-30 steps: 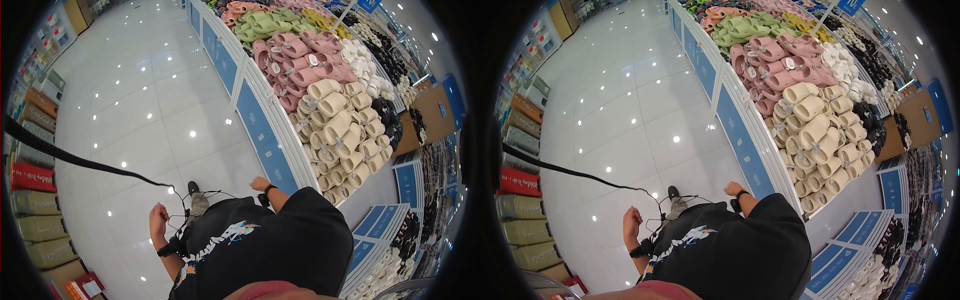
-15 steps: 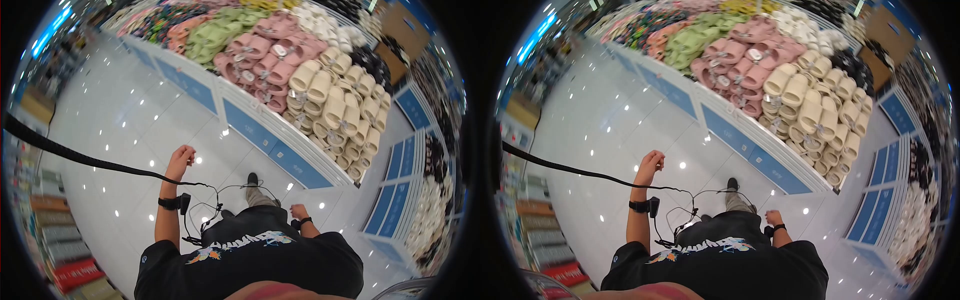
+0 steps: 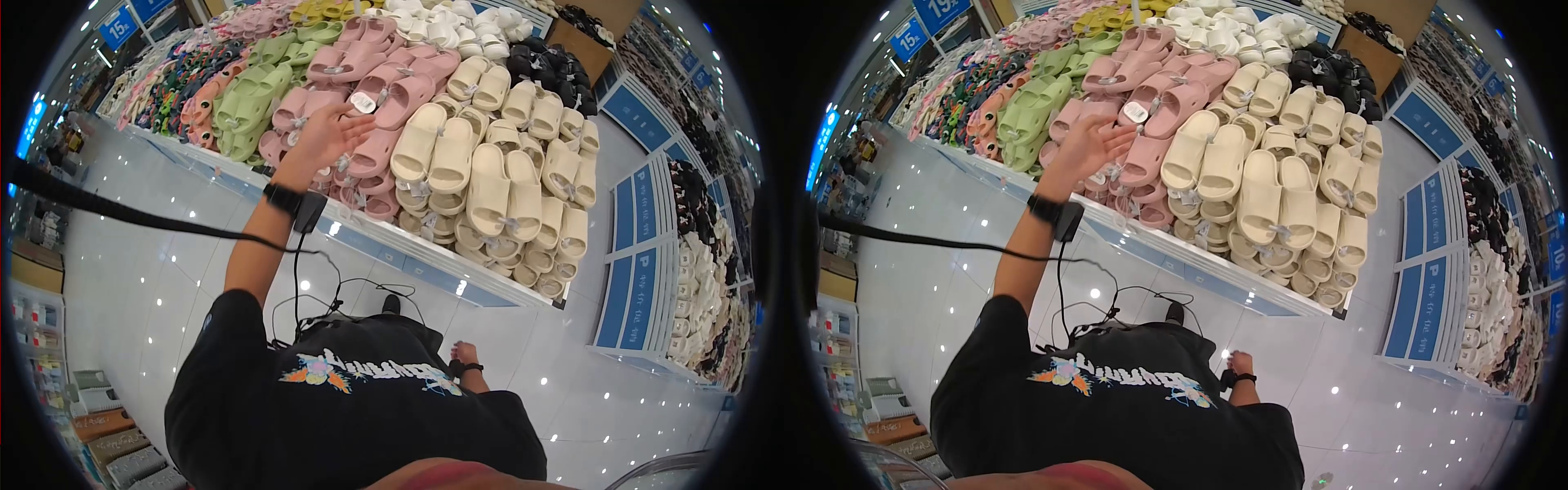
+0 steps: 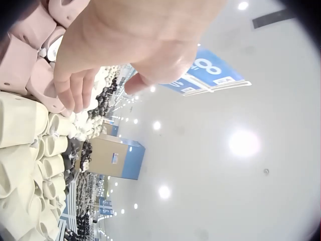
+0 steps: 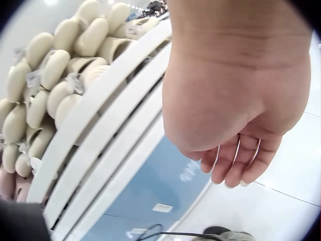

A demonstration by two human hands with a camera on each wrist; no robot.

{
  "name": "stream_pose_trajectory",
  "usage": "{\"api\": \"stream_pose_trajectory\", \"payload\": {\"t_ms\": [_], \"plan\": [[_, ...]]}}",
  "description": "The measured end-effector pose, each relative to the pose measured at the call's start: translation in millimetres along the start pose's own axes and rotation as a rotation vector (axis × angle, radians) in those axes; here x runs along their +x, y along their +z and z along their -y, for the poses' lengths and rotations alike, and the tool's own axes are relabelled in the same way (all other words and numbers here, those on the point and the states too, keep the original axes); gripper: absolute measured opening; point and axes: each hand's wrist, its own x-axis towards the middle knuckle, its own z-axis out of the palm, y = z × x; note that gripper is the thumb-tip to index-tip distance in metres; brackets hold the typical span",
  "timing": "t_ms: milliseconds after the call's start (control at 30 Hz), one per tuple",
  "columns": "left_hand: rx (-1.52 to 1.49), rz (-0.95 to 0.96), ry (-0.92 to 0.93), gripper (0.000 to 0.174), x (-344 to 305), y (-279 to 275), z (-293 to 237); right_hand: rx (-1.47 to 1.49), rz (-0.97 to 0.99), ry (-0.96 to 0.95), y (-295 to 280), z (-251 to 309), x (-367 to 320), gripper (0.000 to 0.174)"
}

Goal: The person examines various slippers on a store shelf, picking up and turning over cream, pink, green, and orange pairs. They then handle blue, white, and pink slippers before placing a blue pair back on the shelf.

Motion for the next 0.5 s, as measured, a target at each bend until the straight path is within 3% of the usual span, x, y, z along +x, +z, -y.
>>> {"api": "stream_pose_trajectory", "payload": {"t_ms": [67, 100, 200, 267, 300, 400, 433, 467, 500], "plan": [[-0.027, 0.0, -0.052, 0.033, 54.9, 6.7, -5.0, 0.348, -0.115, 0.061, 19.8, 63.3, -15.2, 0.023], [-0.035, -0.043, -0.088, 0.032, 82.5, 7.3, -4.6, 0.316, -0.147, 0.012, 27.4, 94.7, -29.5, 0.023], [-0.016, -0.065, -0.142, 0.037, 157.2, 3.7, 2.5, 0.322, -0.198, -0.026, 38.3, 120.1, -34.4, 0.022], [-0.036, -0.094, -0.233, 0.056, 199.1, -2.6, 9.1, 0.354, -0.238, -0.017, 46.9, 112.6, -51.5, 0.023], [-0.103, -0.183, -0.294, 0.075, 214.0, 3.7, 11.8, 0.412, -0.272, 0.024, 51.2, 100.3, -56.1, 0.023], [-0.077, -0.185, -0.339, 0.084, 252.3, -0.5, 14.3, 0.523, -0.385, 0.117, 73.7, 61.9, -83.8, 0.03], [-0.107, -0.225, -0.39, 0.072, 269.2, -1.4, 15.3, 0.515, -0.406, 0.137, 83.9, 57.8, -97.8, 0.032], [-0.102, -0.214, -0.404, 0.072, 281.4, -5.5, 20.9, 0.506, -0.428, 0.161, 95.3, 51.2, -114.4, 0.033], [-0.189, -0.171, -0.327, 0.063, 287.8, -5.4, 25.0, 0.34, -0.429, 0.05, 108.7, 35.8, -122.6, 0.035]]}}
